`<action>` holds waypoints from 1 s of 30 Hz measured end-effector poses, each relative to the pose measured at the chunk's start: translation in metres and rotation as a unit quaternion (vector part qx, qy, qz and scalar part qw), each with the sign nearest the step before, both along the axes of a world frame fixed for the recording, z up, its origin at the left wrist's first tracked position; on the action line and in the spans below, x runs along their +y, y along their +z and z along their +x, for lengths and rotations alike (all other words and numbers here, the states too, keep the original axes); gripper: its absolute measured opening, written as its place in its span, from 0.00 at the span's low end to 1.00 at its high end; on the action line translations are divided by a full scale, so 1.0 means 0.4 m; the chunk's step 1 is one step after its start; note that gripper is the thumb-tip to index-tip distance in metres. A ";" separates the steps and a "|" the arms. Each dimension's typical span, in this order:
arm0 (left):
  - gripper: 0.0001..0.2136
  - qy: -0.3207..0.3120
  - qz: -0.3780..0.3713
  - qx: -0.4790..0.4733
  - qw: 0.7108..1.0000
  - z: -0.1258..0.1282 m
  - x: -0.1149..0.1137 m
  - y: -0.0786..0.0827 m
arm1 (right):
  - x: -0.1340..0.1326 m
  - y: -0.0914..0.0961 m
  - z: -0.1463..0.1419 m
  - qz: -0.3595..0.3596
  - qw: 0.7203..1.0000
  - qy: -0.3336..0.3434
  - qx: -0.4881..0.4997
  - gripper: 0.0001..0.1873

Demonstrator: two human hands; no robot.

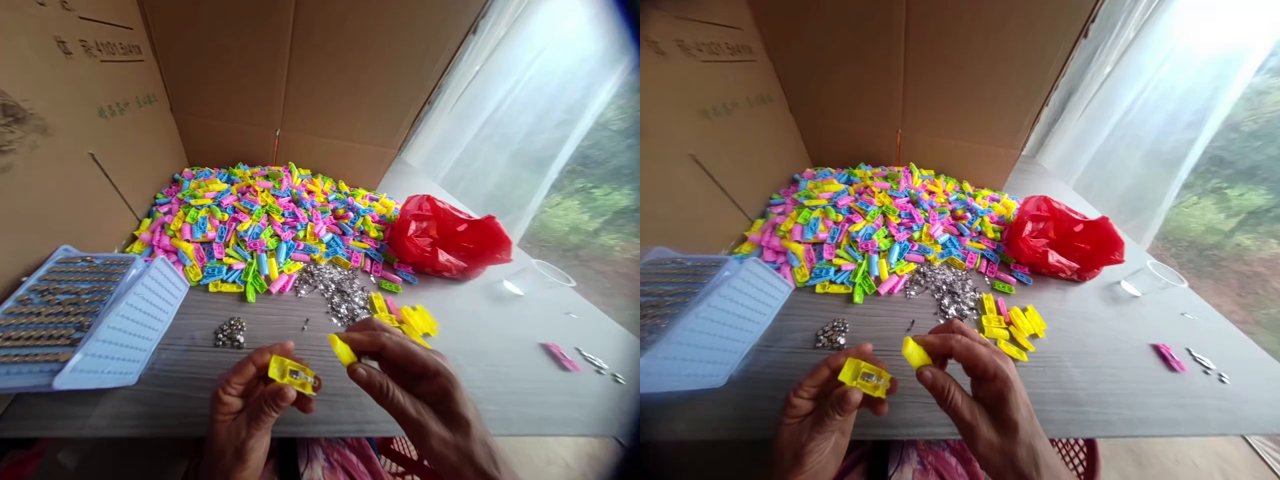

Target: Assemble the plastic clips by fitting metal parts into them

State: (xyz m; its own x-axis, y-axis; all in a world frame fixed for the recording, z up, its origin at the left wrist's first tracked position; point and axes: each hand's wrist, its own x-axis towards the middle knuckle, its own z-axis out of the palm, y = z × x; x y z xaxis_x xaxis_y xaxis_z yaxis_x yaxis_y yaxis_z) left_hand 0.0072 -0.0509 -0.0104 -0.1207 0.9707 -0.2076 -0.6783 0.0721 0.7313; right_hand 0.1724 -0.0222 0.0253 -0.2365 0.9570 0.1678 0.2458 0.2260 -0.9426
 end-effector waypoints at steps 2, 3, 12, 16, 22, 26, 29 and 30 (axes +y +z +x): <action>0.12 0.002 -0.005 -0.008 1.000 0.005 -0.003 0.002 | -0.009 0.015 -0.007 0.133 0.986 0.009 -0.100 0.11; 0.12 0.001 -0.007 -0.009 1.000 0.007 -0.005 0.002 | -0.012 0.019 -0.011 0.174 0.976 0.021 -0.131 0.14; 0.12 -0.041 0.041 -0.008 0.998 -0.012 -0.006 -0.013 | -0.011 0.011 -0.032 0.240 0.940 0.110 -0.216 0.23; 0.12 -0.045 0.054 -0.021 0.997 -0.012 -0.006 -0.006 | -0.011 0.011 -0.034 0.244 0.935 0.124 -0.227 0.23; 0.12 -0.036 0.044 0.000 0.998 -0.017 -0.007 -0.005 | -0.012 -0.002 -0.045 0.245 0.941 0.096 -0.214 0.18; 0.12 -0.036 0.045 0.034 0.998 -0.024 -0.008 -0.010 | -0.015 -0.009 -0.052 0.270 0.937 0.072 -0.212 0.16; 0.13 -0.018 0.079 0.069 0.994 -0.025 -0.007 -0.023 | -0.017 -0.012 -0.053 0.285 0.932 0.057 -0.217 0.15; 0.14 -0.009 0.095 0.082 0.992 -0.024 -0.007 -0.028 | -0.017 -0.013 -0.054 0.290 0.931 0.054 -0.217 0.15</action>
State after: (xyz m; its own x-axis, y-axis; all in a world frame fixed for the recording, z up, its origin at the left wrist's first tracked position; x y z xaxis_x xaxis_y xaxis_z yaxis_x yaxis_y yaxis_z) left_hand -0.0024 -0.0537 -0.0218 -0.1198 0.9928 0.0007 -0.5493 -0.0669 0.8329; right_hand 0.1510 -0.0291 0.0202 -0.4910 0.7024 0.5153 0.5214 0.7108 -0.4722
